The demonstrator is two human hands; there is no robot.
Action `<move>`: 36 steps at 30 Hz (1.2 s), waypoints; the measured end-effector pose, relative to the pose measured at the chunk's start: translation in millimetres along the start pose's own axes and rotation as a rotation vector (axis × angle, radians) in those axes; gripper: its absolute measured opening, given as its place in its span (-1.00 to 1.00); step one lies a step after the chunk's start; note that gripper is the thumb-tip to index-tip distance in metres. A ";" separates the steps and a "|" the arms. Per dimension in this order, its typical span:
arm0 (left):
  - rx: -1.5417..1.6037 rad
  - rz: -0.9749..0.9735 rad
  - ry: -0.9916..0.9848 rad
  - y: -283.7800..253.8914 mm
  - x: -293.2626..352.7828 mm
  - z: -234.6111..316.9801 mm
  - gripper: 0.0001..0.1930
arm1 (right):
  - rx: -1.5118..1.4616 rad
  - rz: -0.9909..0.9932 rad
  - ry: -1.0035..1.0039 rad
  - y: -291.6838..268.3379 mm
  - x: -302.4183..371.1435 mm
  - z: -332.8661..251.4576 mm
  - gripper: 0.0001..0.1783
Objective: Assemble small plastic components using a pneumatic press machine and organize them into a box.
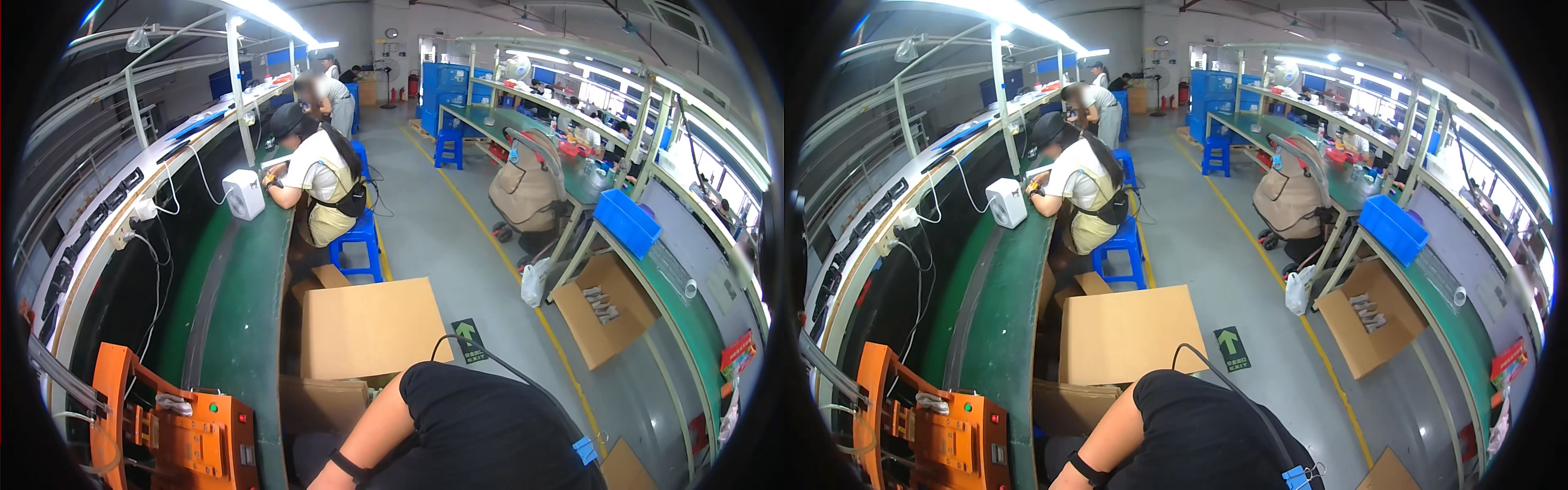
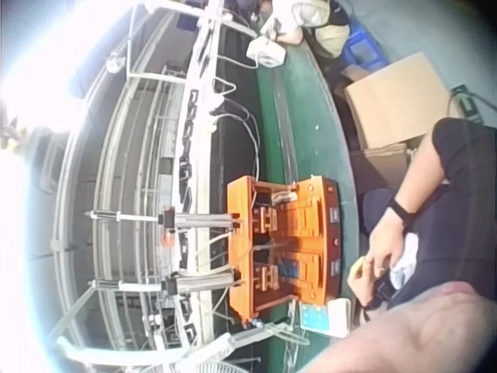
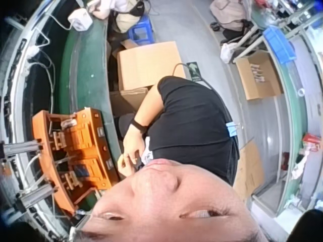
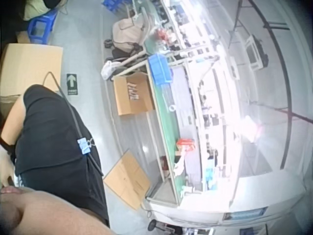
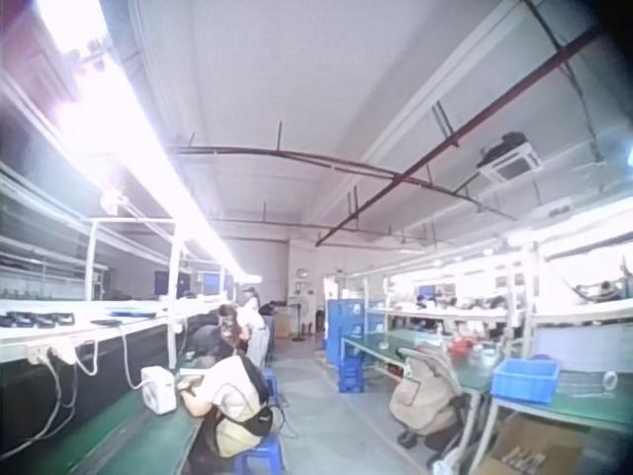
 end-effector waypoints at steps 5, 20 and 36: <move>-0.158 0.046 0.128 27.7 18.9 60.7 -0.83 | -0.009 0.120 -0.351 18.3 -4.6 9.6 -0.62; -0.379 0.761 -0.311 35.0 212.5 -154.3 -0.32 | -0.324 -0.404 -0.021 88.1 -45.4 81.8 -0.57; 0.192 1.135 -0.342 63.5 261.4 -193.8 -0.81 | -0.235 -0.404 -0.325 212.8 -148.5 84.2 -0.41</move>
Point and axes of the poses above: each hand's wrist, its own x-axis away from the middle knuckle, its own y-axis out of the palm, z = x × y, the point moved 5 cm from there along -x, towards the middle knuckle, and after that the axes turned 2 degrees about -x, right-handed, at the moved point
